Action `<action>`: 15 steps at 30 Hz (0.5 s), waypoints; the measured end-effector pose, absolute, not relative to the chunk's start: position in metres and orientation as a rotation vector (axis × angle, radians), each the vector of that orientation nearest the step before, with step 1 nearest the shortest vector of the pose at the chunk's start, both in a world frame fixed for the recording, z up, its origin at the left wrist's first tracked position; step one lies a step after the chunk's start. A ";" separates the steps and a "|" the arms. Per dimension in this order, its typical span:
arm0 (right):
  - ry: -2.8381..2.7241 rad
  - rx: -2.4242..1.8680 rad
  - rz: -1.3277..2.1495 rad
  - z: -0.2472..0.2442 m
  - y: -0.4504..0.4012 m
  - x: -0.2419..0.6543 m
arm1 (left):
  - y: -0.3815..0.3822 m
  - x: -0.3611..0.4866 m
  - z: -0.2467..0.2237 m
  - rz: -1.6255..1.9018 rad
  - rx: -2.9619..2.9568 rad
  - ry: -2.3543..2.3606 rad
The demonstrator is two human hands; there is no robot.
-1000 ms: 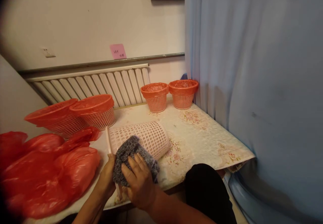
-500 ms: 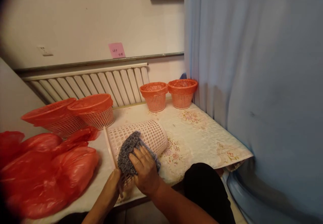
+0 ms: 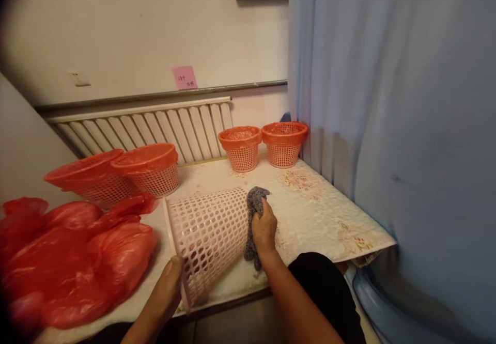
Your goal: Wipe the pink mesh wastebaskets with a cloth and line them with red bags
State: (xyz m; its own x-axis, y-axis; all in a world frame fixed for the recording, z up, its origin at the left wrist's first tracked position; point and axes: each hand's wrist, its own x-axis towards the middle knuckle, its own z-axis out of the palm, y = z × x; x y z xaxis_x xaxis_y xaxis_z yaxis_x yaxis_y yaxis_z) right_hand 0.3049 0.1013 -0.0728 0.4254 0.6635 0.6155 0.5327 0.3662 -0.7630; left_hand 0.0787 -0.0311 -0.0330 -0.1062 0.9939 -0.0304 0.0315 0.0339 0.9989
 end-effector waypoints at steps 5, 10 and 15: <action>-1.365 -1.169 0.088 -0.067 0.088 0.296 | -0.027 0.080 -0.031 1.282 1.135 1.272; -1.692 -0.935 -0.012 -0.056 0.045 0.266 | -0.024 0.087 -0.024 1.308 1.053 1.156; -1.927 -0.618 -0.117 -0.063 -0.007 0.234 | -0.025 0.095 -0.011 1.388 0.953 1.116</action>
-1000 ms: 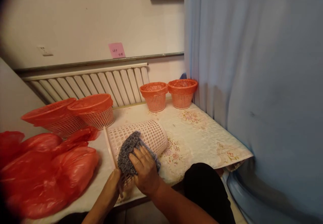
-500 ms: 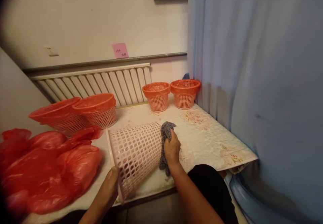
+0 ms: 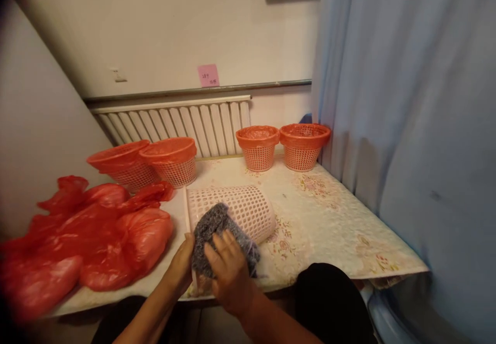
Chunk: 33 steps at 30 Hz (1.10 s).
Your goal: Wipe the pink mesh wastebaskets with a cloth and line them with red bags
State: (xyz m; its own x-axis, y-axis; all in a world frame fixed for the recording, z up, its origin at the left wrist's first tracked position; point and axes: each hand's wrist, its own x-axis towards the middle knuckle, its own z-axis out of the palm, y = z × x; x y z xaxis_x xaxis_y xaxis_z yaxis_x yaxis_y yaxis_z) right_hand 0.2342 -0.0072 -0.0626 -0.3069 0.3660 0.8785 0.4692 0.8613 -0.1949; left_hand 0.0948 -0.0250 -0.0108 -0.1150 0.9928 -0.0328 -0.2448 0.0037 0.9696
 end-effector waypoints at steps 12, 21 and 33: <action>-1.867 -0.538 -0.219 -0.072 -0.002 0.232 | -0.036 0.099 -0.023 1.402 1.134 1.067; -1.881 -0.544 -0.221 -0.073 0.000 0.235 | -0.043 0.095 -0.040 1.343 1.338 1.186; -1.381 -1.291 0.096 -0.083 0.085 0.295 | -0.042 0.094 -0.034 1.269 1.329 0.992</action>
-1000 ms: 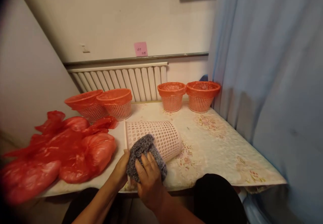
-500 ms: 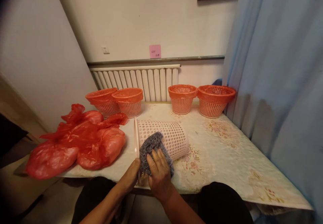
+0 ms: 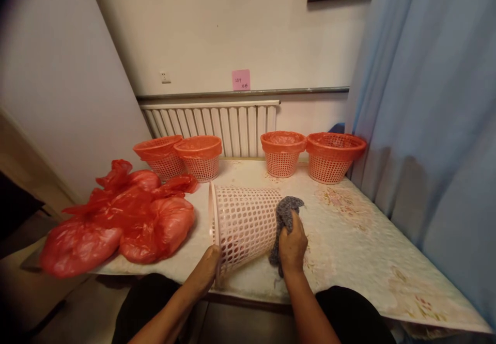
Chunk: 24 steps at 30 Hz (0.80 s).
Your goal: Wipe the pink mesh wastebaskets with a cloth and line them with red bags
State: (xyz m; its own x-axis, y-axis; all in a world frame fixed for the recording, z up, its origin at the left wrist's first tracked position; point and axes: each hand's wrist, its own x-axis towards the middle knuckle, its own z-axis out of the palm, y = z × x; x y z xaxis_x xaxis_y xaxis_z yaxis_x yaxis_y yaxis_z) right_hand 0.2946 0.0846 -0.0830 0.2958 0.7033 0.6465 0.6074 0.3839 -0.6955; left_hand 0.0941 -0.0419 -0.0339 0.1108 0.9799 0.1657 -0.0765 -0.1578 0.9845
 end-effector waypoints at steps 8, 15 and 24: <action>-1.599 -1.021 -0.040 -0.082 0.048 0.261 | -0.036 0.097 -0.030 1.317 1.256 0.986; -1.869 -0.570 -0.231 -0.086 -0.008 0.219 | -0.035 0.099 -0.020 1.453 1.031 1.025; -1.563 -1.082 -0.021 -0.077 0.065 0.275 | -0.036 0.099 -0.017 1.351 1.000 0.834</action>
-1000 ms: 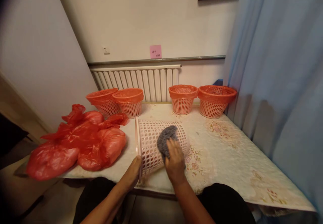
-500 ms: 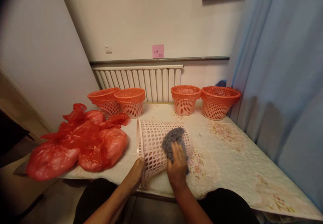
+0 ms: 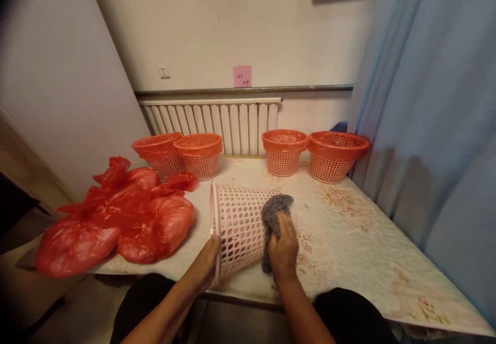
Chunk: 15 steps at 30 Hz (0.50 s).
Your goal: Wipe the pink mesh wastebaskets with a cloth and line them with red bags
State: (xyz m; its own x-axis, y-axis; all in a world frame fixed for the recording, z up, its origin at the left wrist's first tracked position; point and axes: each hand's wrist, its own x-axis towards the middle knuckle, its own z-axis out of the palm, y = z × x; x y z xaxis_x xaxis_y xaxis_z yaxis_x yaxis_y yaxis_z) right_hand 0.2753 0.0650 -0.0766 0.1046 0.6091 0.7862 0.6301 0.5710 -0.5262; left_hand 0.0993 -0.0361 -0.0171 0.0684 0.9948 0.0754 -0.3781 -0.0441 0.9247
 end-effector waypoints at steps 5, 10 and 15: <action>-1.254 -1.433 0.135 -0.072 0.084 0.300 | -0.039 0.103 -0.012 1.331 1.023 0.806; -1.511 -1.121 0.016 -0.066 0.055 0.276 | -0.036 0.111 0.003 1.346 0.875 0.739; -1.839 -0.674 -0.159 -0.069 0.006 0.241 | -0.028 0.111 0.011 1.388 0.765 0.789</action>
State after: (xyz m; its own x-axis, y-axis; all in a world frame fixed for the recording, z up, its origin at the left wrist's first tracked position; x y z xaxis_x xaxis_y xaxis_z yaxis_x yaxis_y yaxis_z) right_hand 0.2408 0.0058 -0.0686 -0.2214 0.3696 0.9024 0.5191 0.8280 -0.2118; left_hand 0.1115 -0.0275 0.0112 0.0252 0.9992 -0.0313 -0.5376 0.0400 0.8423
